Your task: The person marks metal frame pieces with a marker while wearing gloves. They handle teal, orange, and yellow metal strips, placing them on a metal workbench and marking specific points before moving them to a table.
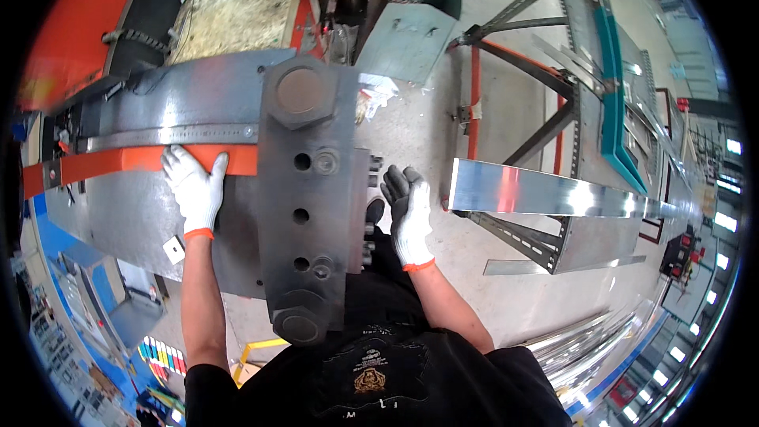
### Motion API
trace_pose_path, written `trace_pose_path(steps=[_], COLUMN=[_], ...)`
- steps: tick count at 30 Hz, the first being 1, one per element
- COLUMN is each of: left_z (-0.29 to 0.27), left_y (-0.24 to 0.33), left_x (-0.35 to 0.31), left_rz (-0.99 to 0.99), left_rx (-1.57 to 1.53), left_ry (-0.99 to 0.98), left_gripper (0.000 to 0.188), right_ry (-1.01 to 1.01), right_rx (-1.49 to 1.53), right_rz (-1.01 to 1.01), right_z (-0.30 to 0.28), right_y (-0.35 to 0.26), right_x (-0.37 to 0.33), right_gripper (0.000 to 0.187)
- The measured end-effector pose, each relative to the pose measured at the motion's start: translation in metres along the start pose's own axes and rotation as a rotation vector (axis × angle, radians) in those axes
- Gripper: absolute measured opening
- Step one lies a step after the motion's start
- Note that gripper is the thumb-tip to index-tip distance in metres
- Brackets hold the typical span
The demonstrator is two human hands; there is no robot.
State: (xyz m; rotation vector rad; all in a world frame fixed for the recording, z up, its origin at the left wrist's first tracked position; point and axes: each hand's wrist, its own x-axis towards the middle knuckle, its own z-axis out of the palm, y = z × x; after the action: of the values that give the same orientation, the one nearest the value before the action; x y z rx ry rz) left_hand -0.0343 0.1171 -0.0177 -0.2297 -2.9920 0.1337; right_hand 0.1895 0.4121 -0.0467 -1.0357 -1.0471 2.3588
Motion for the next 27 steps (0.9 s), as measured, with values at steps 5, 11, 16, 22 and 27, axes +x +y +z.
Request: trace_pose_path(steps=[5,11,16,22,27], left_z=[-0.006,-0.005,-0.009,0.0,0.013], left_y=[0.003,0.003,0.003,0.002,-0.009], left_x=[-0.003,-0.002,-0.004,-0.003,0.001], left_rz=[-0.028,-0.006,-0.021,0.032,0.039], left_rx=[0.008,-0.011,-0.01,0.011,0.027], left_ry=[-0.065,-0.061,-0.071,-0.056,-0.053], left_gripper=[0.105,0.11,0.108,0.104,0.102], right_ry=[-0.011,-0.025,-0.002,0.035,0.023], right_rx=[0.156,0.228,0.38,0.394,0.392], right_rz=[0.16,0.227,0.272,0.224,0.204], right_z=[-0.014,0.001,0.001,-0.024,-0.037], right_y=[-0.01,-0.008,0.012,0.021,0.021], right_x=[0.02,0.043,0.047,0.047,0.038], right_gripper=[0.098,0.098,0.082,0.076,0.091])
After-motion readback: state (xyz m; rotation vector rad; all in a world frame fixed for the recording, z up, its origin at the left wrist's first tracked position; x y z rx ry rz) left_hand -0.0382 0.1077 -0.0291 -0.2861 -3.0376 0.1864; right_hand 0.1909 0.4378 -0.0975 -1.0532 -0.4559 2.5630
